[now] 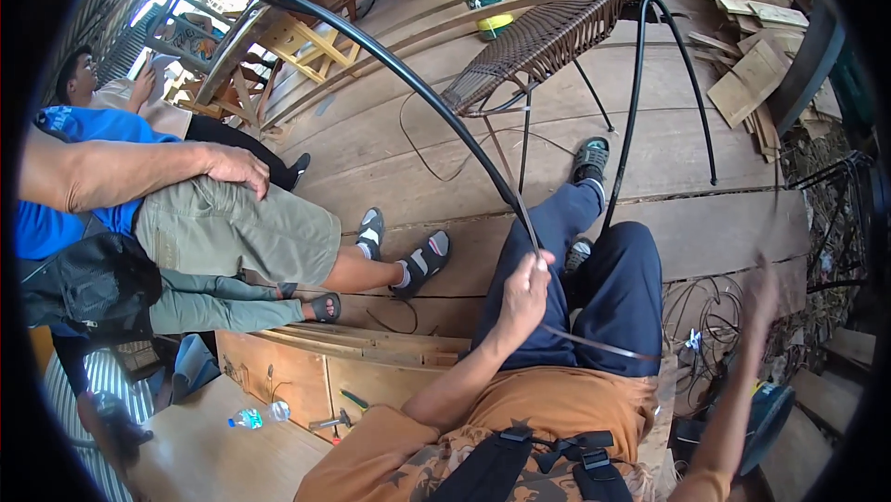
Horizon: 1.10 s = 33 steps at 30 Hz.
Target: The person positions a metal chair frame, then weaves wicker strips through the frame by hand.
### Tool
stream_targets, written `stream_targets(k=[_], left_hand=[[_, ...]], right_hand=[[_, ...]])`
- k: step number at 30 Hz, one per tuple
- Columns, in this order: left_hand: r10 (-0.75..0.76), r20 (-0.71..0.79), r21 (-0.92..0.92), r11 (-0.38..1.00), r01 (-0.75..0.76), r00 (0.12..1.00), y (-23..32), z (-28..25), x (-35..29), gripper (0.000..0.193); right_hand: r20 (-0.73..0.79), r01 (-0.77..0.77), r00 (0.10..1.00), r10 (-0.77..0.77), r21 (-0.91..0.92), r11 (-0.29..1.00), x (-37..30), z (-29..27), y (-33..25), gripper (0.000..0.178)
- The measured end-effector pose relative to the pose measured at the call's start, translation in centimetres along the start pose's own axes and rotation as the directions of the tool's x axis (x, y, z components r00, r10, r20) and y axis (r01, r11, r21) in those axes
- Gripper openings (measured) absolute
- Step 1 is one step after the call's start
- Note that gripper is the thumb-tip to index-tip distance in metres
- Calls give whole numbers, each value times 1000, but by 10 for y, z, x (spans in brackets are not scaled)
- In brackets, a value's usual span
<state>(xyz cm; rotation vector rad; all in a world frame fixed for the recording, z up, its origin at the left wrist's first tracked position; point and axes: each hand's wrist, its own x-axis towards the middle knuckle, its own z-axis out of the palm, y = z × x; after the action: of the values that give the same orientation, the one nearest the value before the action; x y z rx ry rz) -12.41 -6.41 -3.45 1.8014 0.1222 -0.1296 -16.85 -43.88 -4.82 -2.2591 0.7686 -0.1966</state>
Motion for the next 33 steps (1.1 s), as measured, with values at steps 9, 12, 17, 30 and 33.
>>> stream_targets(k=[9,12,17,30,33], left_hand=[[277,196,273,906,-324,941,-6,9,1,11],[252,255,265,910,-319,933,-13,2,5,16],[-323,528,-31,917,398,785,-17,-76,74,41],[83,-31,-692,717,-81,996,7,-37,258,27],[50,-46,-610,789,-67,998,12,-54,249,26]], right_hand=[[708,-439,705,-53,493,751,55,270,-321,36],[758,-527,642,-111,542,655,38,253,-323,40],[436,383,742,-509,347,856,-25,170,-226,24],[340,448,894,-293,-647,617,-112,-64,118,19],[68,253,966,-251,-15,967,-39,23,-76,33]])
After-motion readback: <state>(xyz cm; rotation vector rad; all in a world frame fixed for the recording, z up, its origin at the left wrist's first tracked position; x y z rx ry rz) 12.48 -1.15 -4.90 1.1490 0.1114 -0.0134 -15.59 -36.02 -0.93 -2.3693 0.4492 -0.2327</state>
